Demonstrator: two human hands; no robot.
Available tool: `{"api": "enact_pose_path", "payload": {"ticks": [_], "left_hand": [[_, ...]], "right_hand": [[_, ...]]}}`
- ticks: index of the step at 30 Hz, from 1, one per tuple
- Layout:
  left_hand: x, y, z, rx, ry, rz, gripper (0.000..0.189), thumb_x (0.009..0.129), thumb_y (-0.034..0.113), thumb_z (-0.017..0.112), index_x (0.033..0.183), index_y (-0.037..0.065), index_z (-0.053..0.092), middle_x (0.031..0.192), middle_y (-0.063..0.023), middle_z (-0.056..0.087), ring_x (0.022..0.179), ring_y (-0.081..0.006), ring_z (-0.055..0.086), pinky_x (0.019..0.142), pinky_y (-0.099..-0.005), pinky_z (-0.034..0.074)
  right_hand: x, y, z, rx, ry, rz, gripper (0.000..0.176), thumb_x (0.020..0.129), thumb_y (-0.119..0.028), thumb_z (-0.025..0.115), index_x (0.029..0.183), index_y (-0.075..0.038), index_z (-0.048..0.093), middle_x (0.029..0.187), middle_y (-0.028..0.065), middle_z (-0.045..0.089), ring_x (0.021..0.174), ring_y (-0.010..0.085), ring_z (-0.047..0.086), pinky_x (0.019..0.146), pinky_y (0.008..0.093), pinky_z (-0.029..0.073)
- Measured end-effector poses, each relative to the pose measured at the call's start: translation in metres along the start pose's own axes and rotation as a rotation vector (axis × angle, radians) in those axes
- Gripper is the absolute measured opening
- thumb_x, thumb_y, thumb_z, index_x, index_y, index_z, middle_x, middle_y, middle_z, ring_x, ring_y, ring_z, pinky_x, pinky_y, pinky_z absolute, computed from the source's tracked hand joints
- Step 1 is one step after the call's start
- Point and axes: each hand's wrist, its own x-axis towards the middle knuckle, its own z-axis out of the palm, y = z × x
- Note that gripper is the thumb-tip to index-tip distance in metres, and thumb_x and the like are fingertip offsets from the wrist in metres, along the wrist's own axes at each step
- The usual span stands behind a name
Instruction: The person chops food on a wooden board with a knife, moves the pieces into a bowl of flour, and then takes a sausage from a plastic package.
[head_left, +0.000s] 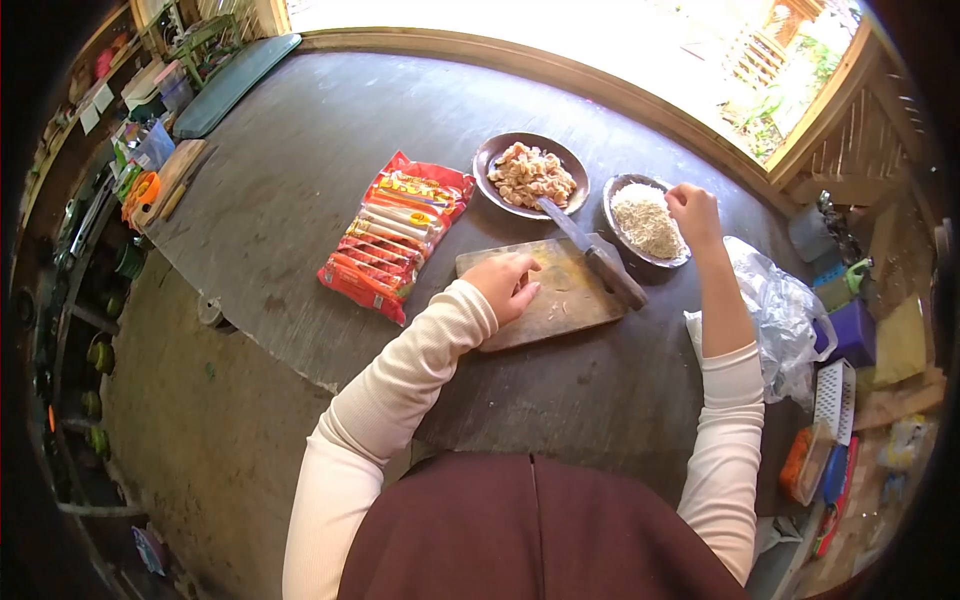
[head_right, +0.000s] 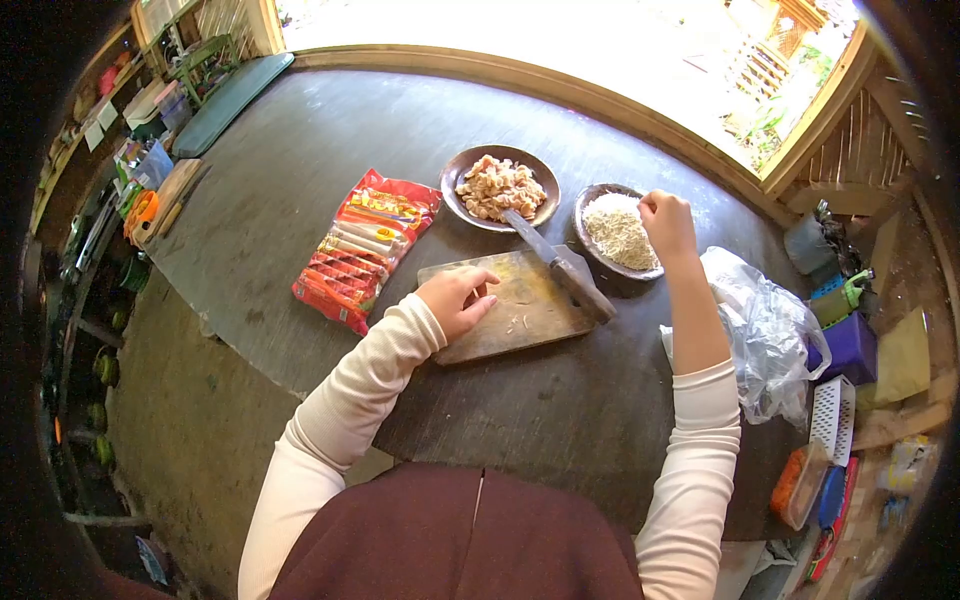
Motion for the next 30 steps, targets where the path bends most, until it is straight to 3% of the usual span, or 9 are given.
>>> {"api": "enact_pose_path", "payload": {"ticks": [4,7,12,14,20,22,23,27,30], "left_hand": [[0.0,0.0,0.001,-0.024,-0.006,-0.013,0.026,0.085,0.017,0.058,0.103,-0.001,0.057,0.084,-0.0152,0.063,0.075,-0.0274,0.062,0.071,-0.0349,0.049],[0.0,-0.001,0.002,-0.016,-0.007,-0.021,0.026,0.085,0.018,0.058,0.103,0.0,0.058,0.083,-0.0149,0.063,0.074,-0.0265,0.062,0.07,-0.0346,0.049],[0.0,-0.003,0.003,0.0,-0.008,-0.004,0.026,0.085,0.018,0.059,0.104,0.0,0.058,0.084,-0.0151,0.063,0.073,-0.0259,0.062,0.069,-0.0344,0.049],[0.0,-0.003,0.003,0.002,-0.01,0.001,0.026,0.085,0.018,0.059,0.104,0.0,0.058,0.084,-0.0151,0.063,0.073,-0.0259,0.062,0.069,-0.0343,0.05],[-0.001,-0.002,0.002,0.015,-0.026,0.019,0.028,0.085,0.018,0.059,0.106,0.0,0.058,0.084,-0.0147,0.063,0.072,-0.0245,0.063,0.068,-0.0338,0.05],[-0.001,-0.001,0.003,-0.011,-0.032,0.009,0.028,0.085,0.018,0.059,0.106,0.0,0.058,0.084,-0.0148,0.063,0.072,-0.024,0.063,0.068,-0.0335,0.05],[-0.001,-0.001,0.002,-0.004,-0.031,0.008,0.028,0.085,0.018,0.059,0.106,0.0,0.058,0.084,-0.0148,0.063,0.072,-0.024,0.063,0.068,-0.0335,0.05],[-0.001,-0.002,0.003,-0.035,-0.018,-0.001,0.027,0.085,0.018,0.058,0.105,0.0,0.059,0.082,-0.015,0.064,0.07,-0.0244,0.063,0.067,-0.0336,0.051],[0.001,-0.006,0.004,-0.056,0.006,-0.006,0.025,0.085,0.018,0.058,0.104,0.001,0.059,0.081,-0.0146,0.065,0.068,-0.0244,0.064,0.066,-0.0338,0.051]], "right_hand": [[-0.004,-0.022,-0.02,0.014,0.003,0.221,0.021,0.08,-0.006,0.054,0.095,-0.004,0.068,0.082,0.0186,0.066,0.08,0.0313,0.066,0.076,0.0373,0.05],[-0.015,0.012,0.019,-0.028,0.07,-0.032,0.032,0.078,-0.003,0.05,0.107,-0.006,0.064,0.093,0.0197,0.066,0.086,0.0325,0.065,0.083,0.0372,0.049],[-0.022,-0.03,-0.005,0.245,0.035,0.185,0.024,0.081,-0.007,0.05,0.098,-0.007,0.067,0.081,0.0168,0.067,0.084,0.0326,0.065,0.082,0.0389,0.049],[-0.026,-0.043,-0.015,-0.045,-0.099,0.246,0.022,0.083,-0.009,0.05,0.094,-0.007,0.068,0.076,0.0169,0.067,0.08,0.0332,0.065,0.077,0.038,0.05],[-0.061,-0.049,0.014,0.15,0.015,0.061,0.035,0.084,-0.006,0.046,0.115,-0.013,0.061,0.099,0.0186,0.065,0.09,0.0352,0.062,0.089,0.0409,0.045],[-0.069,-0.063,0.02,0.222,0.054,-0.05,0.035,0.085,-0.007,0.047,0.116,-0.012,0.059,0.112,0.0165,0.061,0.102,0.034,0.058,0.094,0.044,0.042],[-0.072,-0.08,0.013,0.113,-0.082,-0.004,0.036,0.086,-0.009,0.049,0.121,-0.013,0.055,0.125,0.0145,0.053,0.114,0.0327,0.051,0.097,0.0533,0.037],[-0.076,-0.127,0.011,0.149,-0.176,-0.07,0.039,0.088,-0.015,0.05,0.127,-0.017,0.048,0.132,0.0118,0.045,0.12,0.0335,0.046,0.098,0.0661,0.027],[-0.074,-0.153,0.02,0.221,-0.151,-0.115,0.039,0.088,-0.017,0.052,0.127,-0.017,0.048,0.133,0.012,0.044,0.12,0.0337,0.045,0.098,0.0665,0.026]]}}
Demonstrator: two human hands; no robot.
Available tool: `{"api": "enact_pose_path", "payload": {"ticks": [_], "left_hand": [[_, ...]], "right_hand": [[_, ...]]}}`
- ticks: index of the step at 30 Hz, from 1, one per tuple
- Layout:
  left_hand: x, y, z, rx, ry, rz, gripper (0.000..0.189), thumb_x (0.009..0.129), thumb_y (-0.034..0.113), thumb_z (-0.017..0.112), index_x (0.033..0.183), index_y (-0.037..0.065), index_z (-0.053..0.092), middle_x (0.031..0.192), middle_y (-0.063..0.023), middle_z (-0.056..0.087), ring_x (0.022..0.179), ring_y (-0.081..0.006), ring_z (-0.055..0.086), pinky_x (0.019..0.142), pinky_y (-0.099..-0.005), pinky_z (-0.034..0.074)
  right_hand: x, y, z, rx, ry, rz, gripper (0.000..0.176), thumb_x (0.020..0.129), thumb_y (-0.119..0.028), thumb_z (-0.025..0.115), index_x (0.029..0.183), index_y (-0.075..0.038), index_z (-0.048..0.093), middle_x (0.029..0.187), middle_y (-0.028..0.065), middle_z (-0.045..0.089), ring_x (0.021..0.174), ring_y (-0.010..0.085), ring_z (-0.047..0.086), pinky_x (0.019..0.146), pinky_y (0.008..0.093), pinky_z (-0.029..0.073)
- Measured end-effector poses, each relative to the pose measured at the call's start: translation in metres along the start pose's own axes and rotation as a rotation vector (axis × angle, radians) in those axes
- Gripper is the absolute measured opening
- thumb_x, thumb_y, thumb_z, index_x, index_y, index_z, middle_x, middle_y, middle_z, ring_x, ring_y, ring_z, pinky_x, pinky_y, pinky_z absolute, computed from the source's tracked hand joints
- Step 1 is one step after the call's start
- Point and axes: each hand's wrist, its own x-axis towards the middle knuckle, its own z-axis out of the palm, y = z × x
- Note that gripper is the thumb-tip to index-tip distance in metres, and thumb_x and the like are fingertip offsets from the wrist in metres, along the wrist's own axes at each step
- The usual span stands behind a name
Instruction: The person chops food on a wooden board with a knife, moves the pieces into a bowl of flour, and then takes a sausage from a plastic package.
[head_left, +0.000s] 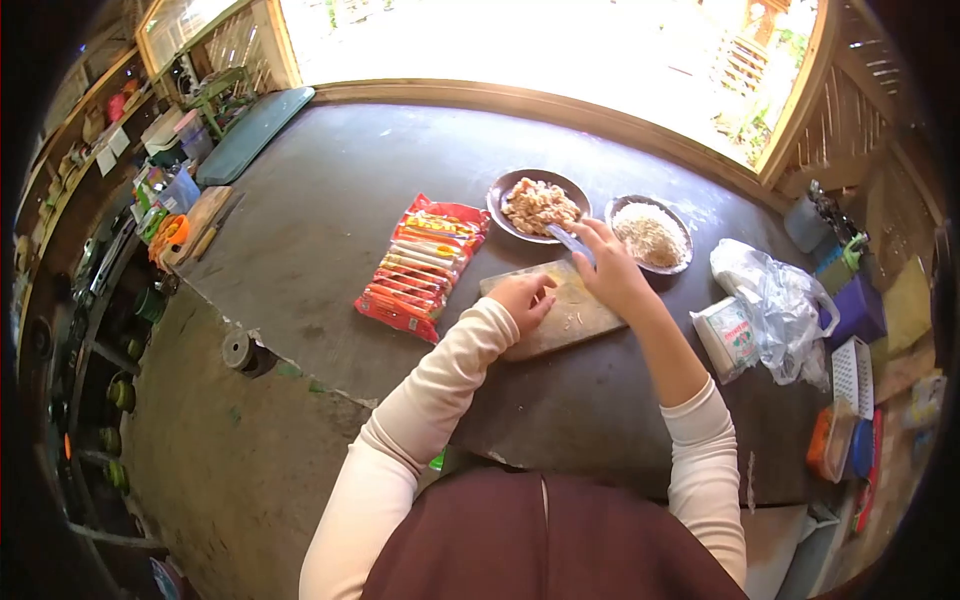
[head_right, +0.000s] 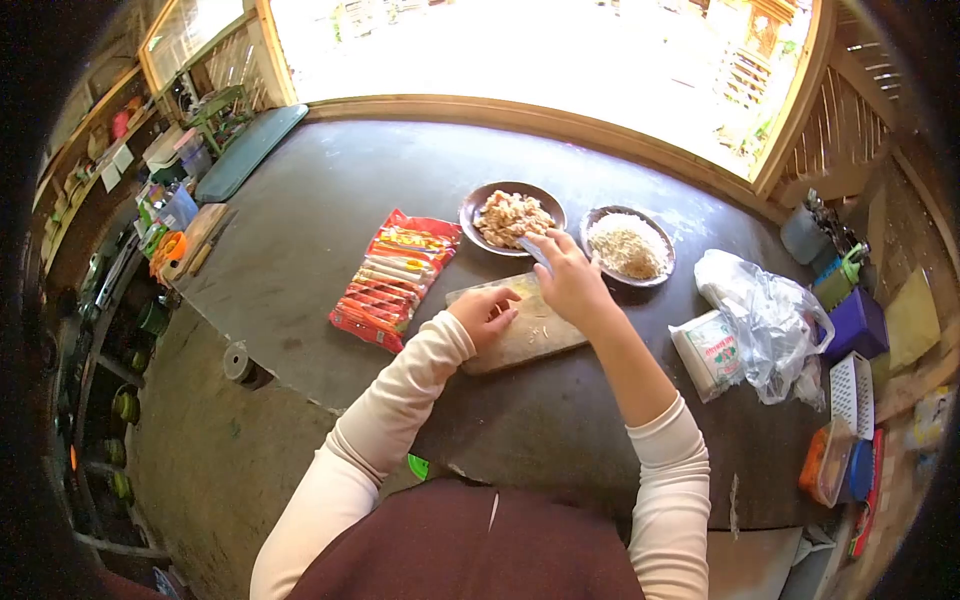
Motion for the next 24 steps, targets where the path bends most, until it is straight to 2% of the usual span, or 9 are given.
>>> {"api": "enact_pose_path", "payload": {"ticks": [4,8,9,11,13,17,19,22,24], "left_hand": [[0.001,-0.001,-0.001,-0.039,0.042,0.023,0.021,0.085,0.015,0.058,0.101,0.002,0.06,0.079,-0.0147,0.065,0.07,-0.0246,0.065,0.066,-0.0342,0.051],[0.006,-0.021,-0.022,0.009,0.311,0.034,0.014,0.084,0.009,0.055,0.09,-0.001,0.062,0.079,-0.0169,0.065,0.071,-0.0258,0.065,0.066,-0.034,0.051],[0.006,-0.024,-0.037,-0.006,0.426,0.018,0.014,0.084,0.008,0.054,0.091,-0.002,0.062,0.079,-0.0161,0.065,0.071,-0.0247,0.065,0.066,-0.0331,0.051],[0.003,-0.036,-0.065,-0.012,0.543,0.002,0.015,0.084,0.008,0.054,0.092,-0.002,0.062,0.079,-0.0153,0.066,0.071,-0.0235,0.065,0.066,-0.0323,0.051],[-0.004,-0.054,-0.087,-0.011,0.864,-0.112,0.017,0.084,0.006,0.052,0.093,-0.001,0.064,0.078,-0.0115,0.067,0.071,-0.0188,0.065,0.066,-0.0293,0.051],[-0.02,-0.092,-0.113,-0.087,1.034,-0.264,0.018,0.084,0.005,0.05,0.094,0.001,0.064,0.079,-0.008,0.067,0.072,-0.015,0.063,0.067,-0.0264,0.05],[-0.029,-0.112,-0.121,-0.214,1.185,-0.324,0.017,0.083,0.007,0.052,0.095,0.002,0.064,0.079,-0.0061,0.066,0.071,-0.013,0.062,0.068,-0.0265,0.05],[-0.037,-0.142,-0.124,-0.106,1.157,-0.489,0.02,0.081,0.009,0.054,0.099,0.001,0.06,0.081,-0.0123,0.066,0.075,-0.0226,0.065,0.07,-0.0312,0.051],[-0.04,-0.141,-0.128,-0.025,0.892,-0.756,0.031,0.08,0.022,0.059,0.105,0.003,0.059,0.09,-0.0147,0.067,0.083,-0.0267,0.066,0.077,-0.0355,0.05]], "right_hand": [[0.015,-0.021,0.019,0.08,-0.051,-0.067,0.04,0.086,-0.016,0.054,0.126,-0.017,0.049,0.134,0.0127,0.042,0.123,0.0327,0.042,0.097,0.0667,0.026],[0.046,-0.03,0.047,0.268,-0.045,-0.202,0.03,0.085,-0.01,0.053,0.115,-0.006,0.057,0.121,0.0178,0.052,0.109,0.0343,0.053,0.092,0.0454,0.041],[0.056,-0.034,0.055,0.293,0.039,-0.285,0.026,0.084,-0.008,0.053,0.108,-0.001,0.059,0.106,0.0204,0.059,0.098,0.0354,0.058,0.086,0.0376,0.046],[0.077,-0.035,0.076,0.346,-0.038,-0.262,0.025,0.084,-0.007,0.054,0.107,0.0,0.06,0.103,0.0198,0.061,0.097,0.0335,0.059,0.086,0.0368,0.046],[0.095,-0.048,0.087,0.34,-0.122,-0.219,0.024,0.084,-0.009,0.055,0.104,0.001,0.062,0.093,0.0191,0.065,0.088,0.0301,0.063,0.08,0.0357,0.049],[0.124,-0.069,0.115,0.378,-0.256,-0.045,0.022,0.084,-0.012,0.054,0.101,-0.002,0.064,0.086,0.0201,0.066,0.078,0.0308,0.065,0.072,0.0361,0.05],[0.144,-0.067,0.138,0.299,-0.295,-0.065,0.023,0.082,-0.011,0.053,0.101,-0.005,0.065,0.088,0.0195,0.066,0.081,0.0318,0.065,0.075,0.0371,0.05],[0.159,-0.077,0.148,0.273,-0.368,-0.1,0.021,0.082,-0.013,0.052,0.093,-0.006,0.068,0.084,0.0197,0.066,0.079,0.0305,0.065,0.073,0.0371,0.05],[0.167,-0.084,0.155,0.184,-0.501,-0.084,0.023,0.08,-0.017,0.052,0.091,-0.006,0.069,0.085,0.0194,0.066,0.078,0.031,0.065,0.073,0.0376,0.05]]}}
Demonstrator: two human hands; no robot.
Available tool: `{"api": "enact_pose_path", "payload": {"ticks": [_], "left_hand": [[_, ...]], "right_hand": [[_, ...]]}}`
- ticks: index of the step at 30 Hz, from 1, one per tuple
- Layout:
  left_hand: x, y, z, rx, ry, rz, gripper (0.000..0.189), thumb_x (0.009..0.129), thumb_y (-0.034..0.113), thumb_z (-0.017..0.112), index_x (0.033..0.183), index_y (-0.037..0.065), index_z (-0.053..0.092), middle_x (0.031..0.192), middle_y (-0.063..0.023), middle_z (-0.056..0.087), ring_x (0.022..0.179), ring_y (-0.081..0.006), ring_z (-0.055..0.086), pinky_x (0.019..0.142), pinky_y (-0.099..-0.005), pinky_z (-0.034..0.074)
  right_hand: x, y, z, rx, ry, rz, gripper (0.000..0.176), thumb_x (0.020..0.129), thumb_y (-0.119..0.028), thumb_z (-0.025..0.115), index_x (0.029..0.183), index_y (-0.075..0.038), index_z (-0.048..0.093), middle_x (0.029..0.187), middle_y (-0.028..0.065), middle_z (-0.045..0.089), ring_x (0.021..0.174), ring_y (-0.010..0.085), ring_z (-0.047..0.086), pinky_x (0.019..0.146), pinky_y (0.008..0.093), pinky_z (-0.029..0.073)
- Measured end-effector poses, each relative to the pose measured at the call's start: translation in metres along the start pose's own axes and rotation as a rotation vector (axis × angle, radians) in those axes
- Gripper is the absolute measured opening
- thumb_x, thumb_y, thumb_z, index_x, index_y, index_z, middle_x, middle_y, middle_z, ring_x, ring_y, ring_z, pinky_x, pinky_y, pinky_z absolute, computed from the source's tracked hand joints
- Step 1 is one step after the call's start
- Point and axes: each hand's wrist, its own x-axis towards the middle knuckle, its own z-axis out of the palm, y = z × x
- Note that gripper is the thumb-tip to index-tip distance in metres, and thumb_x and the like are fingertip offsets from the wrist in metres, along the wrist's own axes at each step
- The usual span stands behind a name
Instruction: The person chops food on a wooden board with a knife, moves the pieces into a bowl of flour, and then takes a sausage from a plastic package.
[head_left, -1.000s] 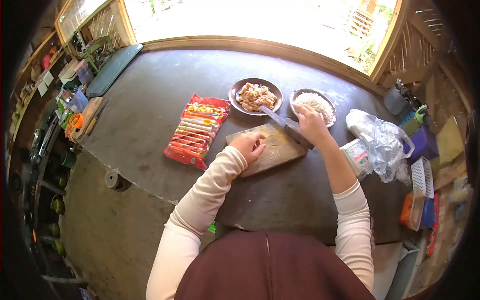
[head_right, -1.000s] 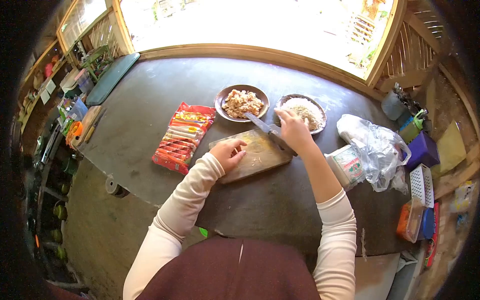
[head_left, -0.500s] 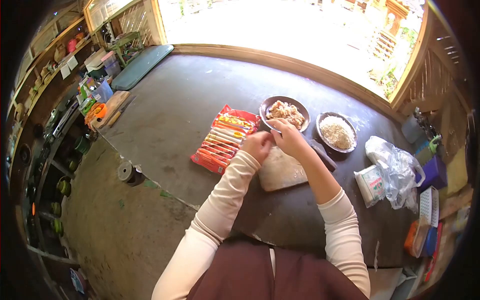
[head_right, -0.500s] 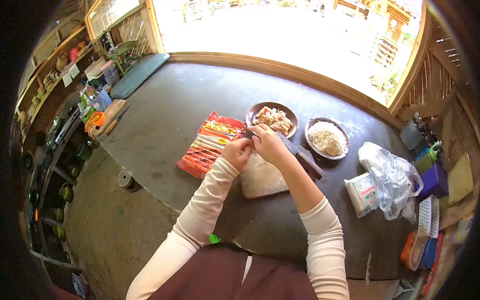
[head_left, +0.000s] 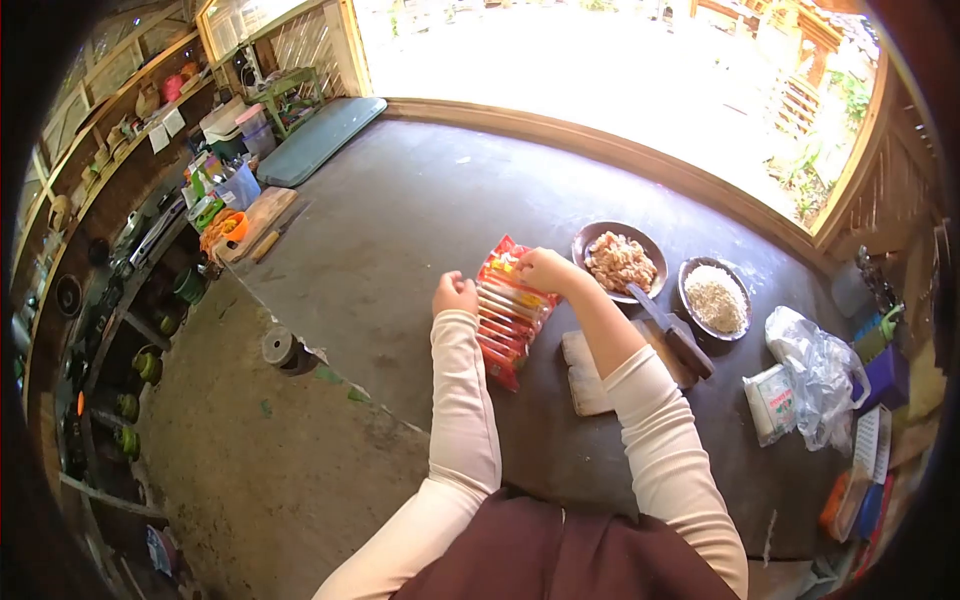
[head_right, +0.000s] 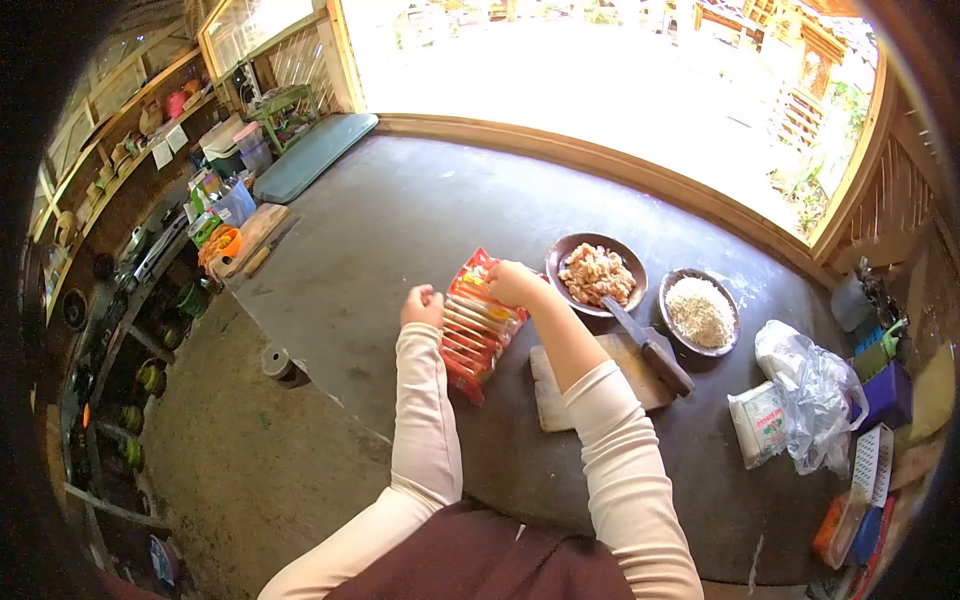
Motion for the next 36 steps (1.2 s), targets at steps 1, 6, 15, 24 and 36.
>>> {"api": "enact_pose_path", "payload": {"ticks": [1,6,15,24,36], "left_hand": [[0.002,0.002,-0.001,0.068,-0.055,-0.023,0.032,0.08,0.023,0.059,0.106,0.004,0.059,0.092,-0.0153,0.067,0.085,-0.0275,0.065,0.078,-0.0366,0.05],[-0.002,0.015,-0.009,0.166,-0.234,-0.07,0.035,0.083,0.026,0.055,0.11,0.004,0.058,0.096,-0.0168,0.067,0.089,-0.0307,0.065,0.08,-0.0386,0.05],[0.011,-0.001,-0.002,-0.12,-0.374,-0.071,0.032,0.085,0.028,0.061,0.097,-0.002,0.064,0.085,-0.0083,0.067,0.076,-0.014,0.061,0.072,-0.0294,0.05],[-0.006,0.021,-0.013,-0.249,-0.543,0.016,0.052,0.079,0.047,0.067,0.097,-0.001,0.061,0.085,-0.0094,0.066,0.078,-0.0155,0.062,0.071,-0.031,0.048],[-0.003,0.02,-0.015,-0.673,-0.573,-0.102,0.032,0.081,0.027,0.073,0.094,0.0,0.061,0.079,-0.0016,0.064,0.066,-0.0056,0.054,0.059,-0.0219,0.045]], "right_hand": [[0.007,0.003,0.005,0.012,-0.014,-0.048,0.026,0.08,-0.025,0.055,0.087,-0.004,0.069,0.083,0.0187,0.066,0.075,0.0296,0.064,0.071,0.0375,0.05],[0.006,-0.041,-0.011,0.027,-0.231,0.08,0.042,0.079,-0.037,0.061,0.083,0.005,0.067,0.084,0.0213,0.066,0.075,0.0287,0.064,0.069,0.0383,0.049],[0.008,-0.035,-0.009,0.092,-0.171,0.079,0.038,0.08,-0.032,0.063,0.092,0.004,0.063,0.077,0.0178,0.065,0.066,0.023,0.063,0.062,0.0346,0.049],[-0.017,-0.062,-0.036,0.093,-0.118,-0.006,0.033,0.086,-0.028,0.06,0.099,0.002,0.062,0.083,0.0141,0.065,0.077,0.0189,0.061,0.071,0.0302,0.047],[-0.019,-0.085,-0.041,-0.021,-0.202,0.124,0.053,0.083,-0.039,0.059,0.113,0.004,0.056,0.109,0.022,0.061,0.1,0.0281,0.059,0.084,0.0334,0.046]]}}
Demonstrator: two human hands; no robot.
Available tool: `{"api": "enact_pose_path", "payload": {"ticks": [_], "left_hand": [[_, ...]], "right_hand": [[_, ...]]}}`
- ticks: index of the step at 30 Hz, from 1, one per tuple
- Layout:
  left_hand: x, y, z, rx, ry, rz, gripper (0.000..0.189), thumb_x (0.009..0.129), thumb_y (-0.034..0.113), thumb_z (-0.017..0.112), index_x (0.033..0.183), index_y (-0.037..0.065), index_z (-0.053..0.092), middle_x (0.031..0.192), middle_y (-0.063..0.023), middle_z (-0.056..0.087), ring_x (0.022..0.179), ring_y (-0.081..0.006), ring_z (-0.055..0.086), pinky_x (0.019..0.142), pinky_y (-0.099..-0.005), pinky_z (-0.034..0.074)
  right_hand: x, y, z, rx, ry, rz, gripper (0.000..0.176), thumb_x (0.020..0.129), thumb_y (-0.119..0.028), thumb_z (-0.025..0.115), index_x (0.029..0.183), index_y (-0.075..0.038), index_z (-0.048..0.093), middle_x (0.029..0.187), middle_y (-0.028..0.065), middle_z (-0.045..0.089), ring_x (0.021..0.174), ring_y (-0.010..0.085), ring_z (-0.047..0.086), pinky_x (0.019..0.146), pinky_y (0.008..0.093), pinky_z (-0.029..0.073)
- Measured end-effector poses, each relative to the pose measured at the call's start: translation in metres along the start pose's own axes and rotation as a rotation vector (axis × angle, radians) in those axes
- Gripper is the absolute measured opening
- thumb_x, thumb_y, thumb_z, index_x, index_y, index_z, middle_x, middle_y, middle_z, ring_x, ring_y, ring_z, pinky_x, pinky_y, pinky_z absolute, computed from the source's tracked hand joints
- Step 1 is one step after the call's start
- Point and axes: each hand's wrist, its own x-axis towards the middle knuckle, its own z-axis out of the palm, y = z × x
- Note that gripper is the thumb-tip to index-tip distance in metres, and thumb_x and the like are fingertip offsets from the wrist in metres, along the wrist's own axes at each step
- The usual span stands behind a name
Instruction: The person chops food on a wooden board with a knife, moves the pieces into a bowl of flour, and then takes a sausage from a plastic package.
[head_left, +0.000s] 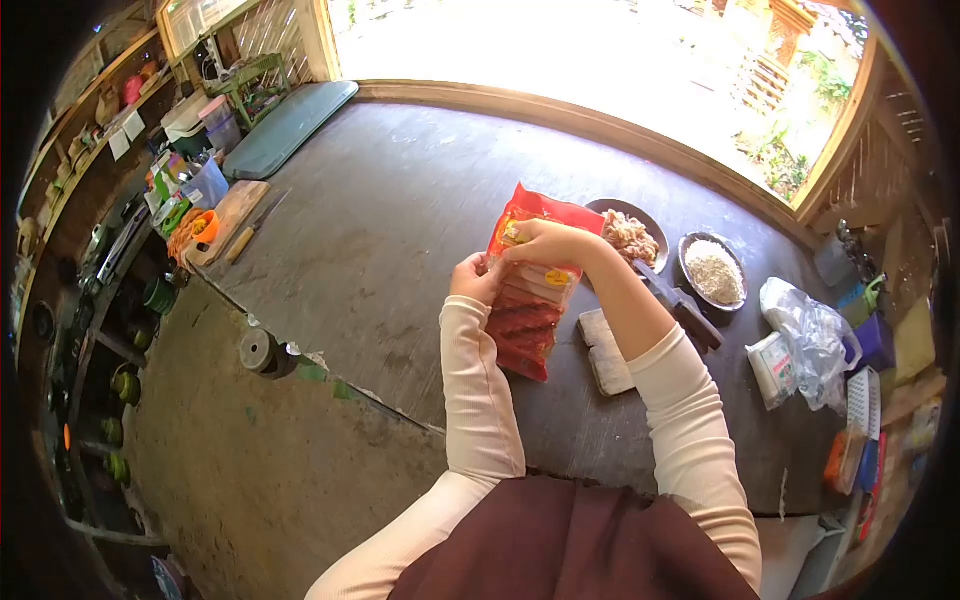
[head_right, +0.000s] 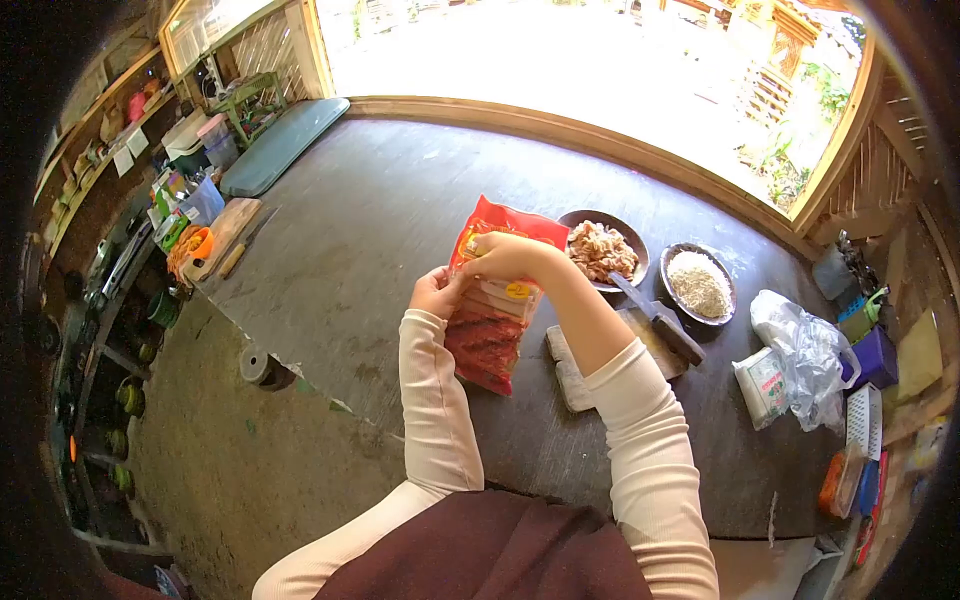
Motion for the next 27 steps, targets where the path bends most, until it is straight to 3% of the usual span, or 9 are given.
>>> {"api": "enact_pose_path", "payload": {"ticks": [3,7,10,14,17,20,21,24,27], "left_hand": [[-0.002,0.002,0.0,-0.036,-0.011,-0.003,0.039,0.081,0.032,0.072,0.098,-0.001,0.061,0.083,-0.0011,0.063,0.066,-0.0049,0.054,0.057,-0.0191,0.044],[-0.002,0.006,-0.003,0.05,-0.024,-0.072,0.038,0.08,0.035,0.073,0.093,0.0,0.063,0.075,0.0024,0.06,0.059,-0.0035,0.048,0.051,-0.0191,0.039],[-0.001,0.002,-0.004,0.094,-0.023,-0.142,0.037,0.079,0.036,0.073,0.089,0.001,0.064,0.071,0.004,0.058,0.056,-0.003,0.045,0.049,-0.0189,0.037],[-0.001,0.001,-0.007,0.157,0.028,-0.191,0.035,0.079,0.034,0.073,0.087,0.001,0.063,0.071,0.0033,0.058,0.055,-0.0034,0.045,0.049,-0.0197,0.037],[0.004,-0.01,-0.01,0.079,0.026,-0.157,0.033,0.08,0.032,0.072,0.088,0.001,0.063,0.071,0.0021,0.059,0.055,-0.0042,0.047,0.049,-0.0204,0.039],[0.008,-0.019,-0.016,0.133,0.039,-0.148,0.04,0.078,0.031,0.073,0.095,-0.004,0.062,0.077,-0.0038,0.063,0.061,-0.0072,0.055,0.053,-0.0231,0.045],[0.01,-0.021,-0.017,0.133,0.035,-0.148,0.04,0.078,0.031,0.073,0.095,-0.004,0.062,0.077,-0.0038,0.063,0.061,-0.0072,0.055,0.053,-0.0231,0.045],[0.008,-0.018,-0.014,0.179,0.033,-0.156,0.041,0.08,0.03,0.071,0.098,-0.005,0.06,0.079,-0.0053,0.063,0.062,-0.0086,0.056,0.055,-0.0244,0.047],[0.002,-0.009,-0.009,0.412,0.115,-0.143,0.044,0.078,0.033,0.072,0.099,-0.004,0.061,0.088,-0.0104,0.065,0.074,-0.0136,0.061,0.064,-0.027,0.049]], "right_hand": [[-0.002,0.003,0.0,0.013,0.01,-0.014,0.055,0.081,-0.041,0.061,0.114,0.004,0.055,0.108,0.023,0.06,0.1,0.0286,0.059,0.083,0.0338,0.046],[-0.006,0.001,-0.006,-0.037,0.014,-0.007,0.056,0.081,-0.041,0.062,0.116,0.002,0.053,0.107,0.0208,0.061,0.099,0.0266,0.059,0.083,0.0327,0.046],[-0.011,-0.002,-0.007,0.161,-0.001,0.059,0.052,0.081,-0.038,0.061,0.116,0.0,0.056,0.112,0.0199,0.06,0.104,0.0281,0.058,0.086,0.0332,0.045],[0.006,0.019,0.014,0.219,0.213,-0.041,0.037,0.087,-0.033,0.059,0.109,-0.004,0.057,0.098,0.0134,0.062,0.094,0.0195,0.058,0.082,0.0307,0.045],[0.005,0.029,0.02,0.398,0.386,-0.155,0.021,0.087,-0.017,0.06,0.098,0.0,0.06,0.091,0.0091,0.063,0.084,0.014,0.059,0.079,0.0276,0.047],[-0.004,0.036,0.011,0.478,0.506,-0.111,0.02,0.088,-0.013,0.059,0.098,0.004,0.059,0.083,0.0074,0.064,0.078,0.0122,0.06,0.078,0.0266,0.048],[-0.006,0.041,0.011,0.59,0.489,-0.118,0.028,0.088,-0.014,0.059,0.111,0.002,0.059,0.092,0.013,0.066,0.079,0.0154,0.062,0.072,0.0294,0.049],[-0.027,0.039,0.015,0.592,0.709,-0.267,0.03,0.088,-0.013,0.059,0.113,0.004,0.058,0.085,0.0105,0.066,0.073,0.0139,0.059,0.071,0.0287,0.048],[-0.07,0.027,0.012,0.442,0.771,-0.291,0.03,0.089,-0.014,0.059,0.114,0.003,0.058,0.083,0.0092,0.064,0.073,0.0137,0.055,0.071,0.0275,0.046]]}}
